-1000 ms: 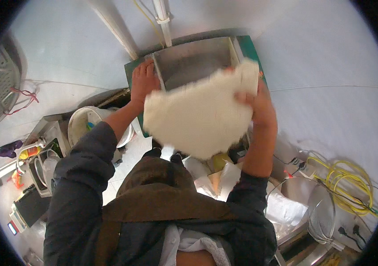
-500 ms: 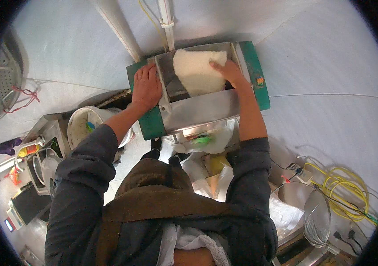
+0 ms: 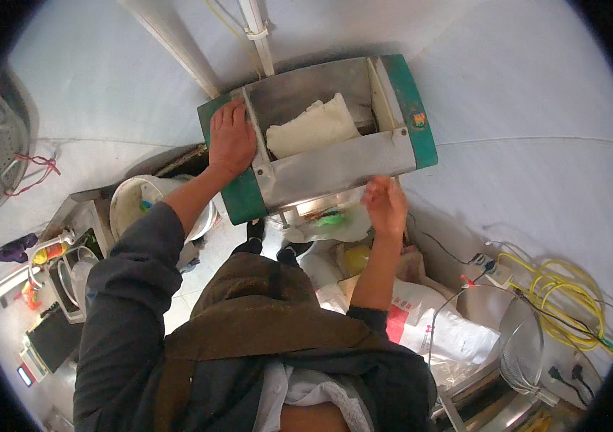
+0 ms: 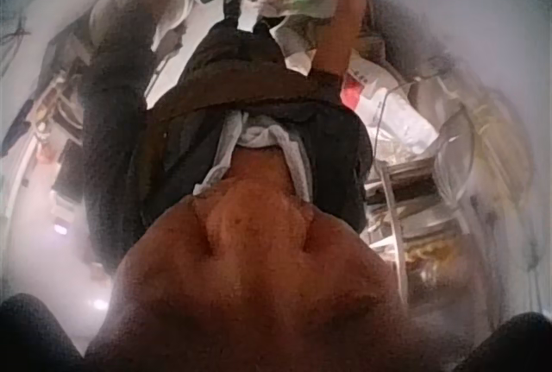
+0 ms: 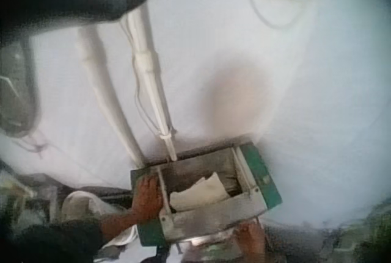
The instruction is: The person repeatedly feeds a piece of dough through a manual dough sheeter, folding and refeeding it to thin and smooth the sheet. The person briefly moves to a counter to handle other dough pieces, then returns to continue sheeter passes.
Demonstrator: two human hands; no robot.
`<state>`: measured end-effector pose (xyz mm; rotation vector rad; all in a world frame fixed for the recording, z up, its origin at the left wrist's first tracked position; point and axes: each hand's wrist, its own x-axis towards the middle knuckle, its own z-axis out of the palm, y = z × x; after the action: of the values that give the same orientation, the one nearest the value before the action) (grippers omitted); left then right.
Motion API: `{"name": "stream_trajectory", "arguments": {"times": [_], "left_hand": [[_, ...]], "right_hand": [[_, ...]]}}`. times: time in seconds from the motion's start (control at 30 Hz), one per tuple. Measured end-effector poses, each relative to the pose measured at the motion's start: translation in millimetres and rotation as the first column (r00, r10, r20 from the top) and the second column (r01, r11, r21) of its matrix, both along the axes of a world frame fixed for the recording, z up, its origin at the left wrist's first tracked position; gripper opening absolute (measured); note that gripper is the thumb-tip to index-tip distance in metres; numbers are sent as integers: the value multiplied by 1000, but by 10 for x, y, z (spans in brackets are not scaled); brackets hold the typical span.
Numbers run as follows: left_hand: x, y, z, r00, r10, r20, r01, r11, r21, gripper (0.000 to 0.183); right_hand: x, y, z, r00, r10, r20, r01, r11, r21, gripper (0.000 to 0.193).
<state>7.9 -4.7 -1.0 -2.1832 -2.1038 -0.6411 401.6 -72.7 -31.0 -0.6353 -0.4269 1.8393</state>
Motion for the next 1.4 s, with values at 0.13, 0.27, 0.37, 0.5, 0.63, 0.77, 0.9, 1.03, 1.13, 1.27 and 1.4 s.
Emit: {"name": "stream_trajectory", "arguments": {"times": [0.13,0.27,0.37,0.5,0.63,0.77,0.9,1.03,1.13,1.27,1.4], "left_hand": [[29,22,6,999,-16,48,17,1000,-18,42],[-93,-16,-7,1000,14,-2,-14,1000,-6,42],[82,96,-20,997,-68,37,68,998,9,41],[-75,-3,-1,1000,9,5,-9,1000,5,40],[64,47,10,995,-38,88,38,999,-8,40],[72,50,9,998,-34,58,36,999,-20,41],[-52,-16,2,1000,-22,4,22,1000,-11,41],[-122,-57,42,1000,18,-25,-19,1000,-19,41],[407,220,-233,979,-132,154,134,991,-2,41],[-62,-13,20,1000,5,20,-5,1000,-13,40],[-18,3,-23,998,-23,54,22,999,34,39]], "right_hand": [[190,-524,-1480,910,-317,-266,154,856,-494,29],[-647,-236,-1873,949,-254,-185,89,783,-616,45],[-633,-50,-2530,679,-101,727,48,994,94,54],[-1038,125,-2102,-33,-344,938,-329,890,315,67],[-831,34,-2559,568,-140,811,-59,976,210,68],[-798,37,-3034,-271,-444,854,-516,816,261,69],[-975,-111,-3018,-216,-307,927,-472,864,176,68],[-823,-419,-3255,292,-56,955,-167,980,109,57],[524,-1050,-3892,624,-180,761,302,953,-23,48],[-343,-995,-3069,836,-80,543,252,935,-251,60],[-99,-1411,-2026,709,17,705,391,822,-414,59]]}}
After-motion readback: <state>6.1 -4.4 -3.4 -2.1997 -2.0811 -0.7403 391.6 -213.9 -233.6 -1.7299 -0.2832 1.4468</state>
